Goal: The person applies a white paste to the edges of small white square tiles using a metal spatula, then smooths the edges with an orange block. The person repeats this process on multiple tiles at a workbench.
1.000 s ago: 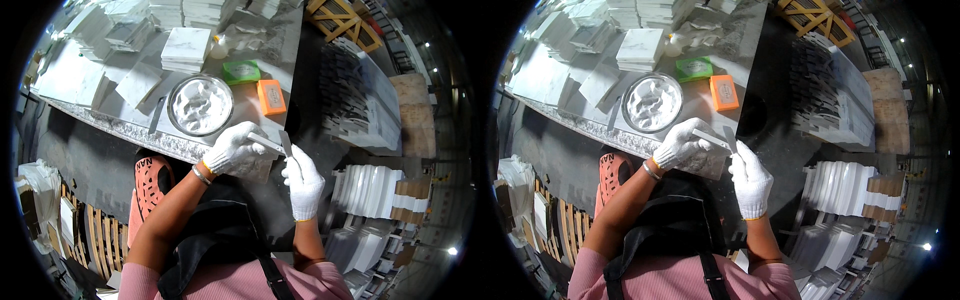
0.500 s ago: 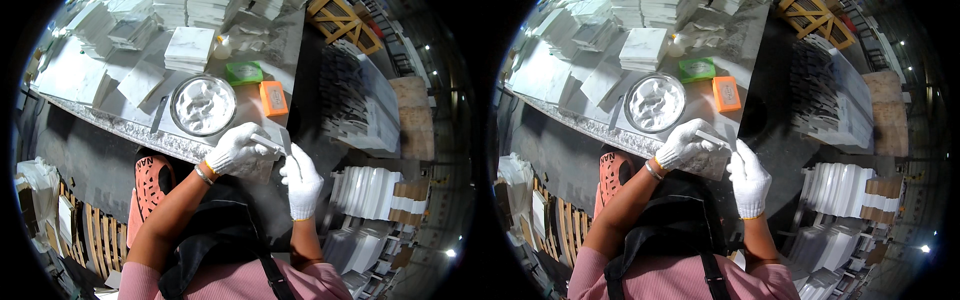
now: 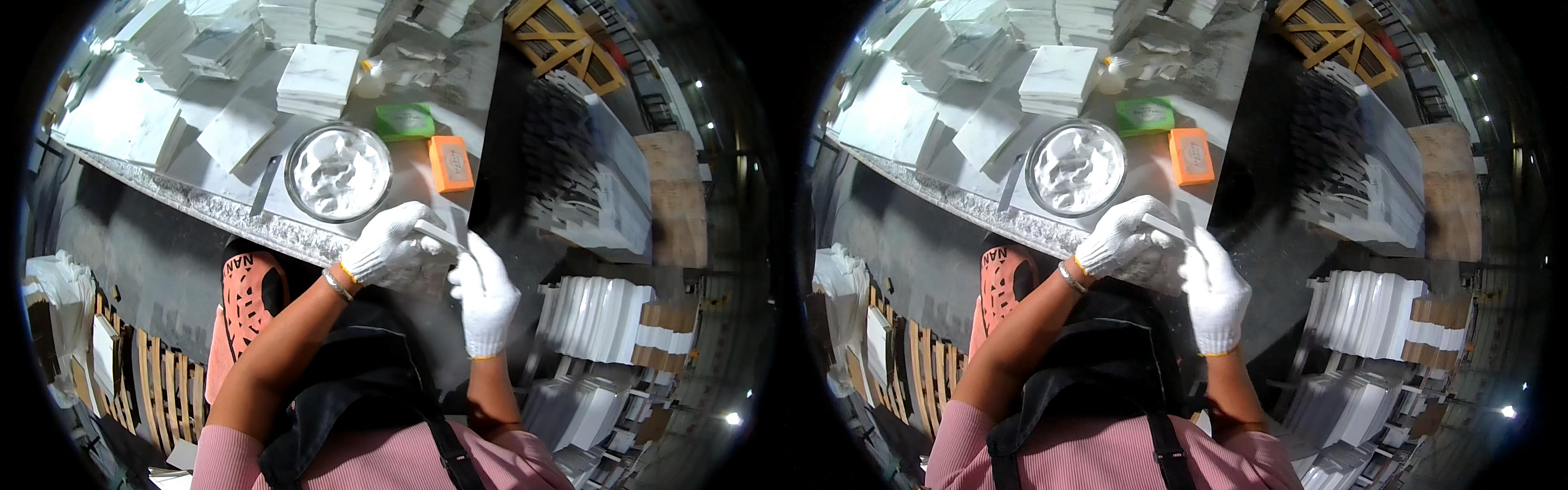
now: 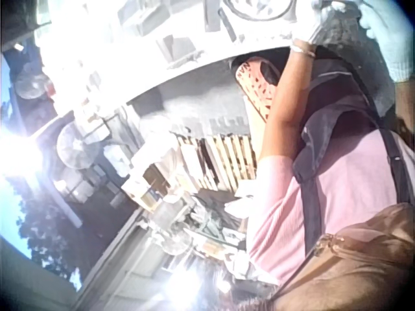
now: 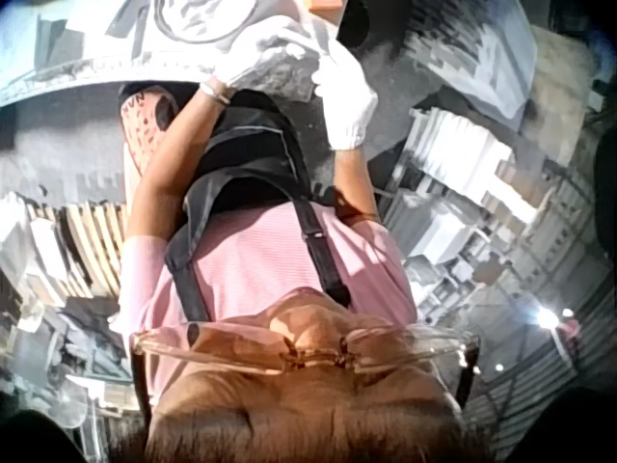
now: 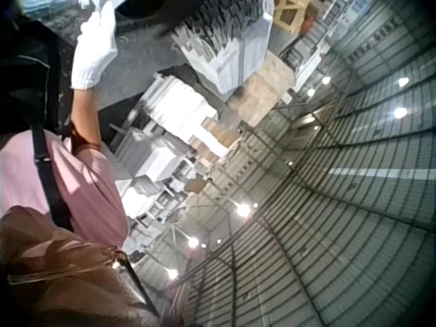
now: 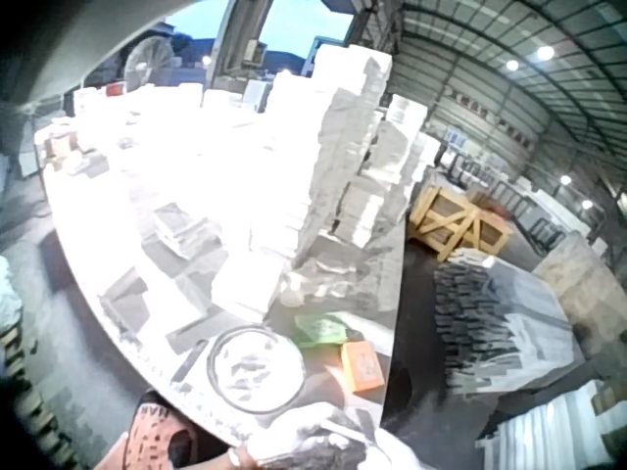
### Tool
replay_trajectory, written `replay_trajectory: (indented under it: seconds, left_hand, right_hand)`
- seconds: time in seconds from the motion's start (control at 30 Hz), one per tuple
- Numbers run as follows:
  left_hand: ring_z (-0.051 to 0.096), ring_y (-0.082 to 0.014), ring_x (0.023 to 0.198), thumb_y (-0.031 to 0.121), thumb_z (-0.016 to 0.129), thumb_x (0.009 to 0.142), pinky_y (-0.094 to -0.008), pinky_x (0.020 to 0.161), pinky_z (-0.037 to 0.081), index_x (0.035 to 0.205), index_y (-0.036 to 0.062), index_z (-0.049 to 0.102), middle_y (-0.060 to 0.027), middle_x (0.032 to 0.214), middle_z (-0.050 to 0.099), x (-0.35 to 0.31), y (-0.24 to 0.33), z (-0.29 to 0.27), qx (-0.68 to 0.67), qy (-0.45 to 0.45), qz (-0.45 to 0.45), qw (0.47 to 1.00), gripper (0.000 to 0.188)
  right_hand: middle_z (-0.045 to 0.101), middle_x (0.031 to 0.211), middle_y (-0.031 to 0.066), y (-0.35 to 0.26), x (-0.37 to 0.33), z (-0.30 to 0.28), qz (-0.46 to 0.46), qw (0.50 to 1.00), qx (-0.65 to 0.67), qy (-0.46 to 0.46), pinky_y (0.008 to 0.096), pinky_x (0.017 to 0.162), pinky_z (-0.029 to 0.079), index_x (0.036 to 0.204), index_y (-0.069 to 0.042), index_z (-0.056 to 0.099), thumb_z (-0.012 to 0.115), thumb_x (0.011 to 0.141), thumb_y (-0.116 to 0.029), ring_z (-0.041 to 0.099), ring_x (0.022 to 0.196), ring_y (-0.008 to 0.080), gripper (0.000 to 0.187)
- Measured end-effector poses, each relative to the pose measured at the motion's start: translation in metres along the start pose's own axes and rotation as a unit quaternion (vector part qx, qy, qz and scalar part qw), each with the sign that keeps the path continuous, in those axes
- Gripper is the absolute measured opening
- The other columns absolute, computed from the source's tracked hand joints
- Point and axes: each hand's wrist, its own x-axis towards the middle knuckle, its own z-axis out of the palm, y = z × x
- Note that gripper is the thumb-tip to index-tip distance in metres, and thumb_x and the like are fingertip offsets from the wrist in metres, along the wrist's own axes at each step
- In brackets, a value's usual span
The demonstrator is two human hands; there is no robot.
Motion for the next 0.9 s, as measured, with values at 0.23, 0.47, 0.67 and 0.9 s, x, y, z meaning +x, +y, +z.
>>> replay_trajectory:
  seconds: [0.23,0.47,0.67,0.9]
  left_hand:
    - [0.067,-0.026,0.094,0.012,0.067,0.088,-0.0383,0.085,0.053,0.115,0.0026,0.065,-0.012,0.104,0.069,-0.006,-0.011,-0.006,0.067,0.001,0.006,0.998,0.029]
    - [0.065,-0.0312,0.091,0.012,0.073,0.086,-0.0379,0.083,0.052,0.107,0.0021,0.065,-0.0138,0.103,0.066,0.0,0.004,-0.005,0.097,-0.012,0.054,0.994,0.024]
    - [0.066,-0.0279,0.091,0.017,0.066,0.091,-0.0366,0.084,0.053,0.111,0.0053,0.066,-0.0109,0.097,0.067,0.002,-0.001,-0.005,0.157,-0.01,0.045,0.987,0.023]
    - [0.063,-0.0106,0.093,0.015,0.076,0.091,-0.0299,0.082,0.053,0.112,0.003,0.066,-0.0016,0.098,0.068,0.003,0.017,-0.006,0.03,-0.026,-0.051,0.998,0.026]
  right_hand:
    - [0.075,0.097,0.0061,-0.011,0.012,0.049,-0.099,0.993,0.004,-0.06,0.0216,0.061,0.054,0.131,-0.003,0.07,0.067,0.097,-0.002,0.067,0.074,0.0066,0.034]
    - [0.073,0.102,0.0074,0.003,-0.003,0.01,0.011,0.999,0.017,-0.03,0.0212,0.063,0.053,0.135,-0.003,0.067,0.065,0.098,0.0,0.066,0.076,0.0065,0.037]
    - [0.075,0.105,0.0064,-0.003,0.002,0.038,-0.124,0.988,0.004,-0.095,0.0228,0.067,0.056,0.135,-0.006,0.068,0.067,0.096,0.002,0.068,0.08,0.0071,0.04]
    - [0.075,0.099,0.0085,0.014,0.003,-0.059,0.037,0.996,0.085,0.016,0.021,0.068,0.052,0.149,-0.005,0.054,0.062,0.099,-0.004,0.066,0.077,0.0075,0.05]
